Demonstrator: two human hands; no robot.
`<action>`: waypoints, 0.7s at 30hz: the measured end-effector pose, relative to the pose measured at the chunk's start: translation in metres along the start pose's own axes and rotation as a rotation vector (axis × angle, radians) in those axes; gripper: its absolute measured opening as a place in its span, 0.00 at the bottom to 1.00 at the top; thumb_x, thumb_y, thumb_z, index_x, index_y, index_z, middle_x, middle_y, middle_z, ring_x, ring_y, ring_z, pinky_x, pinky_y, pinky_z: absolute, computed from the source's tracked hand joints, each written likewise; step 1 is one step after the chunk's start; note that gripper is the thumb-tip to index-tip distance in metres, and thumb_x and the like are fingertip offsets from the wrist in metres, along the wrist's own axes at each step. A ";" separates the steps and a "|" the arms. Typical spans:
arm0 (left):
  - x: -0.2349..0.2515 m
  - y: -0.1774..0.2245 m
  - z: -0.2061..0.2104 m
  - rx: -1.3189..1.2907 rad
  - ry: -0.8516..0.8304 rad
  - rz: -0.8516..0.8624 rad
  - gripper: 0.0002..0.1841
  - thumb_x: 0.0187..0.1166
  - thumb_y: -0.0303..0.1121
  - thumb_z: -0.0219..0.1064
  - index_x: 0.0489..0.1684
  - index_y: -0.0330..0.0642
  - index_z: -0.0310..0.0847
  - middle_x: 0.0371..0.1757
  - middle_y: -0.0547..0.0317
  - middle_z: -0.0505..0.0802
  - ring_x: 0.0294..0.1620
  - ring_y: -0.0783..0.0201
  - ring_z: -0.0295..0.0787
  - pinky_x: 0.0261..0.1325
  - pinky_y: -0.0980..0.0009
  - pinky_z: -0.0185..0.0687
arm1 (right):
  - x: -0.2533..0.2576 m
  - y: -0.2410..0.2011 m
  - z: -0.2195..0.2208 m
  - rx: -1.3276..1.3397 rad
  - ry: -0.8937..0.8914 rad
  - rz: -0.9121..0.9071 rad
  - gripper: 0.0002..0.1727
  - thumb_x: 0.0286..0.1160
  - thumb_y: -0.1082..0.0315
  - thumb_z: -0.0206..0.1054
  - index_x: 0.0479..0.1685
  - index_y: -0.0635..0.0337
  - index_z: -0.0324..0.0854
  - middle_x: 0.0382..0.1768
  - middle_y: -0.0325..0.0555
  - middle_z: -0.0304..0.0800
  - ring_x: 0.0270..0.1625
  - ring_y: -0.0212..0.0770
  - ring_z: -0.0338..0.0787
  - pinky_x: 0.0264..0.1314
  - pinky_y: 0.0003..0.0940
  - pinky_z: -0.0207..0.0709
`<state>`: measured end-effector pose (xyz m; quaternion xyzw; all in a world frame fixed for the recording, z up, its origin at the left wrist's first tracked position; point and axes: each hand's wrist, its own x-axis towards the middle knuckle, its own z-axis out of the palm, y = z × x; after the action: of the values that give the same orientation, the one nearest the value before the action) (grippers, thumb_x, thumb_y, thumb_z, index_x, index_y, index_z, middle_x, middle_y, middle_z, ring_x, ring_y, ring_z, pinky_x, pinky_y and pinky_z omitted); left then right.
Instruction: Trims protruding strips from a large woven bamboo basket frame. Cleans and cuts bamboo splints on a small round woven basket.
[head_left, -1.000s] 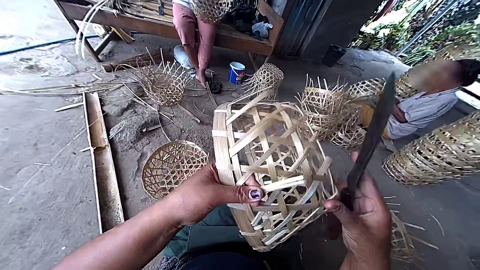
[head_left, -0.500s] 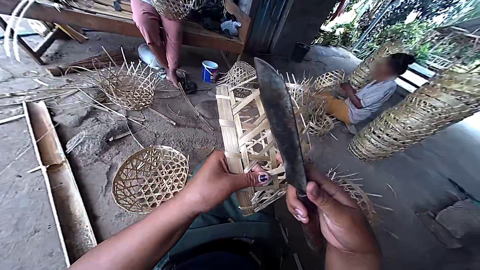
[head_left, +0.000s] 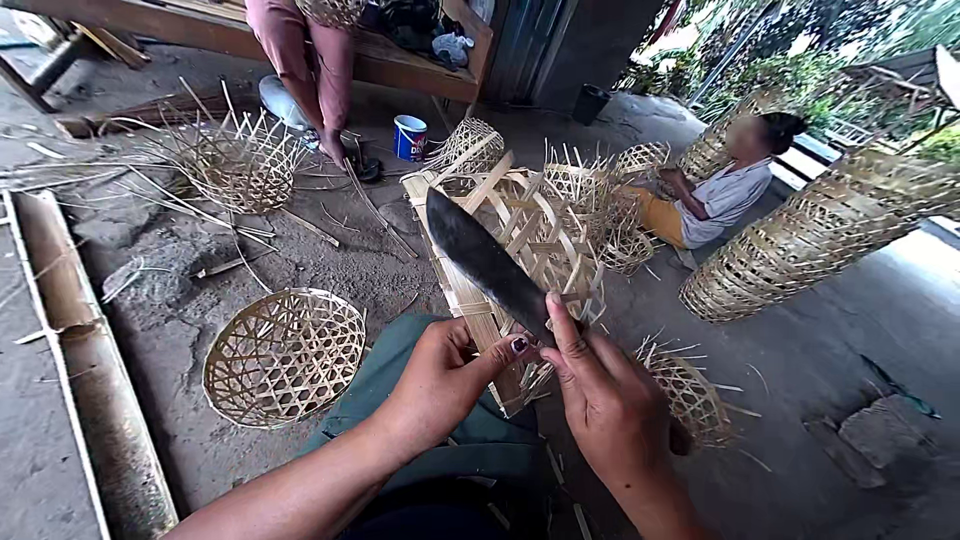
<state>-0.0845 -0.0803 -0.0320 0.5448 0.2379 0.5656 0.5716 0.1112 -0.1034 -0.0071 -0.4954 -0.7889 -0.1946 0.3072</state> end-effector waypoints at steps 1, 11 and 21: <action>0.000 0.002 -0.002 0.022 -0.021 0.026 0.08 0.84 0.30 0.67 0.49 0.33 0.86 0.42 0.55 0.97 0.44 0.65 0.96 0.54 0.69 0.93 | 0.000 0.004 -0.003 -0.018 0.009 -0.054 0.22 0.89 0.52 0.60 0.79 0.39 0.81 0.30 0.48 0.84 0.30 0.46 0.83 0.31 0.41 0.74; -0.021 0.035 -0.088 0.148 -0.235 -0.149 0.07 0.82 0.33 0.70 0.51 0.45 0.91 0.43 0.67 0.96 0.44 0.74 0.93 0.52 0.75 0.91 | -0.010 0.162 -0.097 0.112 -0.022 0.700 0.39 0.93 0.48 0.45 0.96 0.59 0.37 0.34 0.42 0.78 0.27 0.30 0.76 0.31 0.32 0.76; -0.002 0.017 -0.057 0.252 -0.025 -0.007 0.10 0.79 0.36 0.72 0.47 0.40 0.87 0.37 0.64 0.95 0.37 0.73 0.93 0.44 0.74 0.92 | 0.008 0.047 0.017 1.038 0.006 0.410 0.59 0.71 0.39 0.74 0.93 0.64 0.44 0.47 0.30 0.83 0.36 0.21 0.81 0.38 0.17 0.79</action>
<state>-0.1423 -0.0662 -0.0340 0.6186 0.3017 0.5224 0.5033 0.1462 -0.0672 -0.0142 -0.4218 -0.6679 0.2816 0.5446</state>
